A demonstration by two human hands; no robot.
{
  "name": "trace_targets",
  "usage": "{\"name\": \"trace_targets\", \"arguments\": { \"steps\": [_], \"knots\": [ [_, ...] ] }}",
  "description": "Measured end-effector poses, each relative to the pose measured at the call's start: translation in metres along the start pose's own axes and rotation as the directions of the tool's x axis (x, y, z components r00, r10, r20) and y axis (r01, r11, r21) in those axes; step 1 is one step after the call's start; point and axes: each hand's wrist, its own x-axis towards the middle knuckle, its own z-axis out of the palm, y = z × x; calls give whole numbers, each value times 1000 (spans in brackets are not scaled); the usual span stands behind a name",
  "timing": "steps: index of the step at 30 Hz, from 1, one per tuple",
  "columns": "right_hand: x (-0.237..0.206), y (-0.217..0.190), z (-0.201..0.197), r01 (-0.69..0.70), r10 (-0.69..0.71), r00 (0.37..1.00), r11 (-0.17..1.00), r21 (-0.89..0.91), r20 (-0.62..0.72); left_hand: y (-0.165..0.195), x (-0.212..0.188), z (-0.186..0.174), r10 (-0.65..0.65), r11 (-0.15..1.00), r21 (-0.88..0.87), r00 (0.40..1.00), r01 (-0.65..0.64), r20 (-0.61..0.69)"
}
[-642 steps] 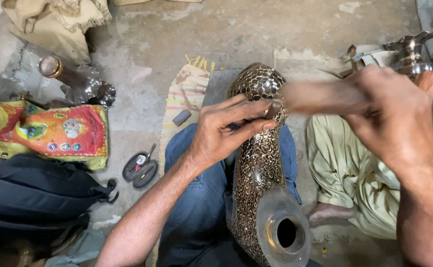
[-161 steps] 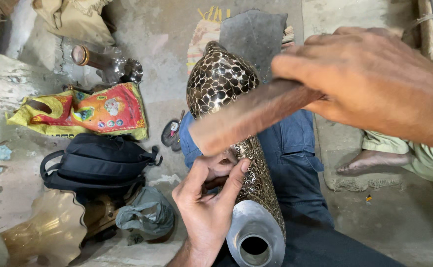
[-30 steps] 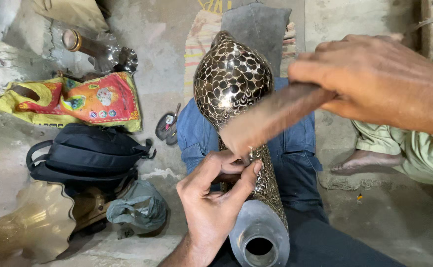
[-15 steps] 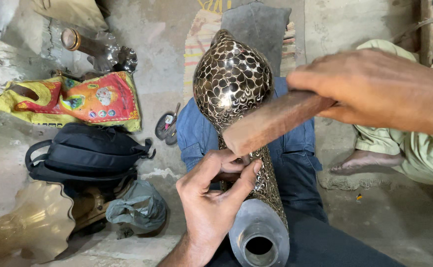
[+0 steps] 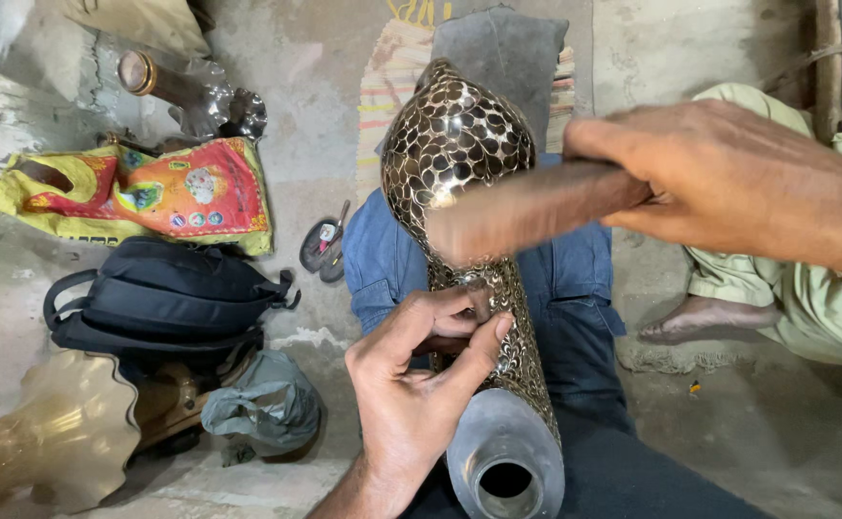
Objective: The person sits on the floor and uses a wooden mallet to repeatedly strike a metal chisel placed against a brass-colored vessel, creating a textured pattern on its surface. The person rotates the vessel to work on different sections.
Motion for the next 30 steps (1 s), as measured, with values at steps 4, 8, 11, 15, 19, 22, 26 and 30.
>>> {"name": "trace_targets", "arguments": {
  "steps": [4,8,11,15,19,22,26,30],
  "knots": [
    [-4,-1,0,142,-138,984,989,26,-116,1,-3,-3,2,1000,5,1000,-2,-2],
    [-6,-11,-2,1,-3,998,999,-38,-66,1,-10,-3,63,997,-30,996,-65,-55],
    [-5,-18,-10,249,-270,892,963,-106,-362,-3,-11,-1,-44,997,-69,997,40,-59],
    [-4,-25,-16,32,-56,981,991,-128,-187,-6,-11,-1,16,999,-40,997,-19,-75],
    [-1,-24,-18,-94,127,974,980,176,-187,-5,-10,-1,10,998,-63,997,-15,-77],
    [4,-20,-16,-19,51,983,985,173,-179,-4,-10,-2,49,998,-33,995,-52,-87],
    [6,-20,-17,218,-231,938,973,-78,-258,-6,-9,-1,-12,1000,-4,997,12,-78],
    [10,-24,-21,-108,114,992,989,105,-52,-8,-10,0,-7,998,-66,997,2,-77]
  ]
}}
